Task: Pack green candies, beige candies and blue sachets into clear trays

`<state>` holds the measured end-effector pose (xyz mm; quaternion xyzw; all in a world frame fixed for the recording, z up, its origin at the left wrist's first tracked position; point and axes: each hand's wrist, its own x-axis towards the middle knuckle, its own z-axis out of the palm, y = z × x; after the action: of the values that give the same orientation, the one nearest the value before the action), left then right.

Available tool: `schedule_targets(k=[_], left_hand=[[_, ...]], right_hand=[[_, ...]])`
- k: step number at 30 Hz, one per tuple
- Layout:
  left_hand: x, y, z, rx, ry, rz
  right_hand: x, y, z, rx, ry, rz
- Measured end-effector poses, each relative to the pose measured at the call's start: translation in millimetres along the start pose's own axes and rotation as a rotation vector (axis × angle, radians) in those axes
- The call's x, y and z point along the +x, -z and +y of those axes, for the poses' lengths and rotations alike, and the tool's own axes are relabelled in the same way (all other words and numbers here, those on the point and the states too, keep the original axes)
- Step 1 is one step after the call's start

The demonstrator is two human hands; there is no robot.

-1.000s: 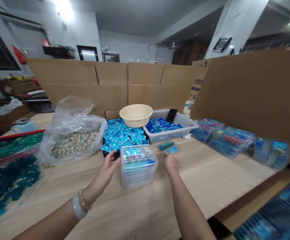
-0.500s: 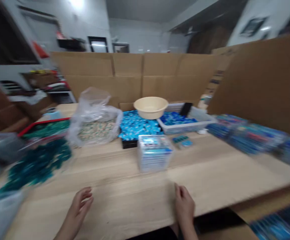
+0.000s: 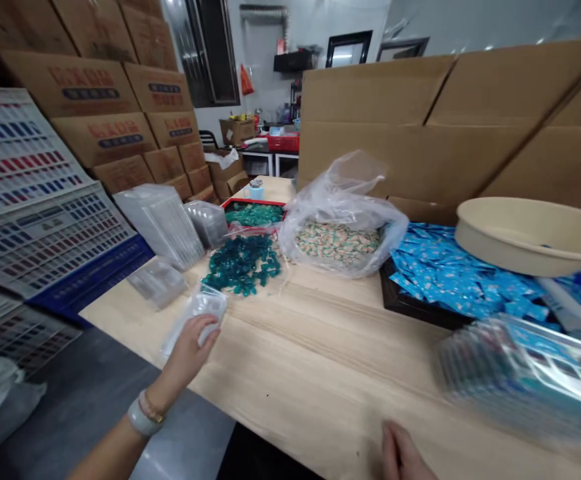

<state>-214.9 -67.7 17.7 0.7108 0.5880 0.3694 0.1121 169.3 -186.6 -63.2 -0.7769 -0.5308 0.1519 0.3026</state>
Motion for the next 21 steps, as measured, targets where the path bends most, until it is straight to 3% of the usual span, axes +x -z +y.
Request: schedule_targets(k=[2,4,7,10,15,18,21], left_hand=[[3.0,5.0,-15.4,0.018,0.01,0.021],[4.4,0.0,-18.3,-0.044,0.029,-0.004],[8.5,-27.9,6.4,-0.253,0.121,-0.145],[17.4,-73.0,70.2,-0.564,0.177,-0.422],[45.8,-146.5,214.8,-0.992,0.215,-0.847],[64.4,-177.5,286.9,-1.091,0.365,-1.007],[77.2,-205.6,336.4,-1.11,0.497,-1.077]], right_hand=[[7.5,-6.1,-24.6,0.014,0.209,0.112],[17.2,-4.9,-48.2,0.003,0.35,0.207],[32.2,9.0,-66.5,-0.053,0.39,0.295],[34.0,30.6,-58.6,-0.104,0.34,0.371],[7.9,61.1,-12.8,-0.126,0.154,0.493],[-11.1,73.9,17.2,-0.134,0.014,0.493],[-26.5,82.4,45.7,-0.111,-0.101,0.51]])
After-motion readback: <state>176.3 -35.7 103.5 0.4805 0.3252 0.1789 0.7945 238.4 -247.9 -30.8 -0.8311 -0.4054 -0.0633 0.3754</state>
